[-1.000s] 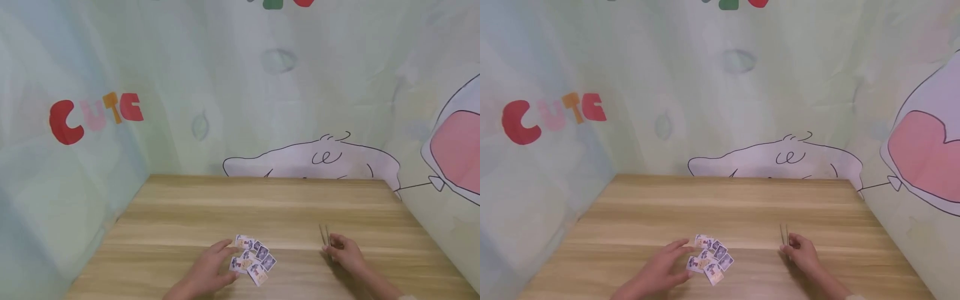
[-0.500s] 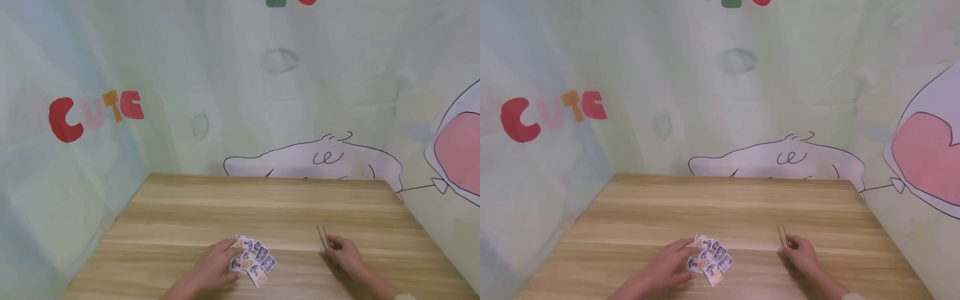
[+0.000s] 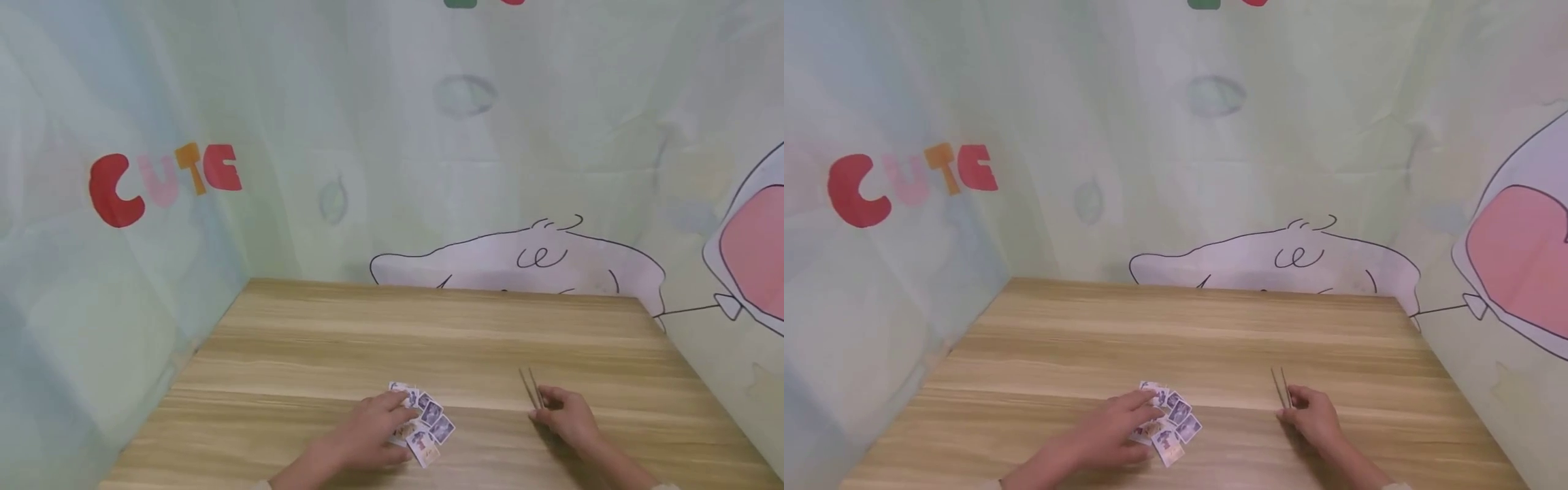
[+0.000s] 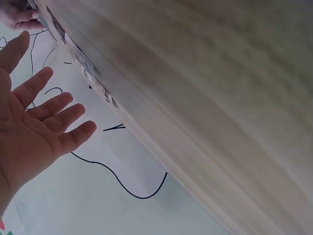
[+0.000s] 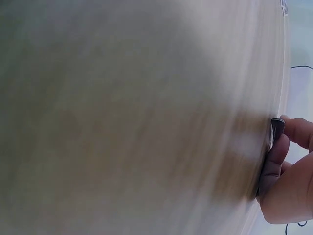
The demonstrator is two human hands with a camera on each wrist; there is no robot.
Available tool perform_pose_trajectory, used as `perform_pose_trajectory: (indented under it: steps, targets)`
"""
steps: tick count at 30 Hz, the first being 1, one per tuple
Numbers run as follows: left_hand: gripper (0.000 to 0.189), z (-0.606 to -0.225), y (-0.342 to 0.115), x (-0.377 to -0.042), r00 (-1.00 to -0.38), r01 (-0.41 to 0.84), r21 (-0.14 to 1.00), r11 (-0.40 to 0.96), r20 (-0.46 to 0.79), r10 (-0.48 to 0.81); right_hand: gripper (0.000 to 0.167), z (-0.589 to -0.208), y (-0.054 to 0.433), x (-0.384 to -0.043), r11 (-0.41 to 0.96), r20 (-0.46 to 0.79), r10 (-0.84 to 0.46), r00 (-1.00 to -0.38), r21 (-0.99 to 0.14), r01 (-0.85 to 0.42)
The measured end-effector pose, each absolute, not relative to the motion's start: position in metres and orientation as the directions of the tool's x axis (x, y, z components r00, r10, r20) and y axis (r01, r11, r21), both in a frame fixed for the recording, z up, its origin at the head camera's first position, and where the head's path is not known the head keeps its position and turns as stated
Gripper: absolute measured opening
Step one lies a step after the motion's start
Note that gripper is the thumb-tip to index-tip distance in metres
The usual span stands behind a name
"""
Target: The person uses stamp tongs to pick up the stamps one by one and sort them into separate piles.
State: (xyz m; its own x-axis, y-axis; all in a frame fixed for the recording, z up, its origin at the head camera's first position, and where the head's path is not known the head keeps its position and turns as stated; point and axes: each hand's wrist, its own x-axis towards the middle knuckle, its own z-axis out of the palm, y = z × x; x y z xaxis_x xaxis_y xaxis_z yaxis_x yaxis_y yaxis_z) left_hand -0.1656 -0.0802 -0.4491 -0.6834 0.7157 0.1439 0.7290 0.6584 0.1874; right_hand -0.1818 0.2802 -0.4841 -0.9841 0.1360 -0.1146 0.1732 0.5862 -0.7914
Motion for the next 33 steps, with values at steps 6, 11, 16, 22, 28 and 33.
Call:
perform_pose_trajectory:
  steps: [6, 11, 16, 22, 28, 33]
  targets:
    - [0.055, -0.448, -0.075, -0.168, -0.679, 0.732, 0.199, 0.652, 0.142, 0.72, 0.059, -0.484, 0.282, -0.183, 0.603, -0.117, 0.113, -0.987, -0.781, 0.161]
    - [0.056, -0.448, -0.069, -0.17, -0.659, 0.748, 0.206, 0.631, 0.125, 0.741, 0.054, -0.484, 0.281, -0.183, 0.636, -0.097, 0.101, -0.99, -0.759, 0.139]
    - [0.063, -0.45, -0.064, -0.17, -0.672, 0.73, 0.217, 0.648, 0.058, 0.738, 0.045, -0.484, 0.277, -0.183, 0.634, -0.101, 0.105, -0.989, -0.76, 0.145]
    - [0.065, -0.449, -0.058, -0.172, -0.667, 0.732, 0.205, 0.65, 0.02, 0.745, 0.04, -0.482, 0.275, -0.184, 0.641, -0.094, 0.108, -0.99, -0.755, 0.142]
    - [0.064, -0.455, -0.052, -0.176, -0.635, 0.76, 0.185, 0.623, 0.009, 0.772, 0.038, -0.481, 0.275, -0.185, 0.647, -0.098, 0.101, -0.99, -0.75, 0.14]
    - [0.065, -0.458, -0.05, -0.176, -0.625, 0.771, 0.154, 0.617, 0.003, 0.78, 0.036, -0.482, 0.272, -0.184, 0.645, -0.087, 0.096, -0.992, -0.753, 0.129]
